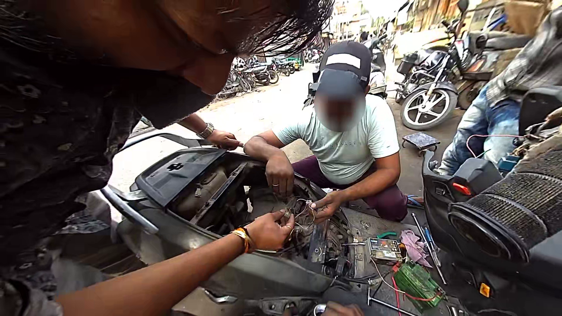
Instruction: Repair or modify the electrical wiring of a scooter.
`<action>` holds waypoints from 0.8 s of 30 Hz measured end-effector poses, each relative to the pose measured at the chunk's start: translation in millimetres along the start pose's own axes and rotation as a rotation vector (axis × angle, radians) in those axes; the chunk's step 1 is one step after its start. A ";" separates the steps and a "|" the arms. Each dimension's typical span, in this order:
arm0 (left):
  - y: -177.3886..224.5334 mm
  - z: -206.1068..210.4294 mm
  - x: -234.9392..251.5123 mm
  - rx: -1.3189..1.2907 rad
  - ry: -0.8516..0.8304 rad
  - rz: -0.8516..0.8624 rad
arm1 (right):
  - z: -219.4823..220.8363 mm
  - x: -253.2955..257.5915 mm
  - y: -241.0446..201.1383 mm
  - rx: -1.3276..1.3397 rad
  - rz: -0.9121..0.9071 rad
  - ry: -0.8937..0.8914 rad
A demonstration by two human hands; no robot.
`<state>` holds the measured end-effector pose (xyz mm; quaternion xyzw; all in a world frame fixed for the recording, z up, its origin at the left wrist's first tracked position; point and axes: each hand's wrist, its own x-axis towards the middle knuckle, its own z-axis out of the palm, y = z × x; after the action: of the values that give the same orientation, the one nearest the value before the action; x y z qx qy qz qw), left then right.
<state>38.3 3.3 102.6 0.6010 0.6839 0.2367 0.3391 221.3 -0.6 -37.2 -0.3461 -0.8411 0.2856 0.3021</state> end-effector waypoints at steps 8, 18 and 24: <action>2.1 0.6 -0.5 0.029 0.005 -0.018 | 0.5 -0.6 0.8 -0.005 -0.017 0.014; 8.1 -0.9 -0.9 0.034 -0.004 -0.038 | 2.3 -1.3 1.6 0.007 -0.018 0.022; 2.0 1.6 1.6 0.037 -0.006 -0.045 | 1.9 -0.8 1.3 0.003 -0.016 0.021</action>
<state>40.7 5.1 102.7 0.5925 0.7005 0.2144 0.3351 221.0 -1.0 -39.5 -0.3420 -0.8401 0.2808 0.3137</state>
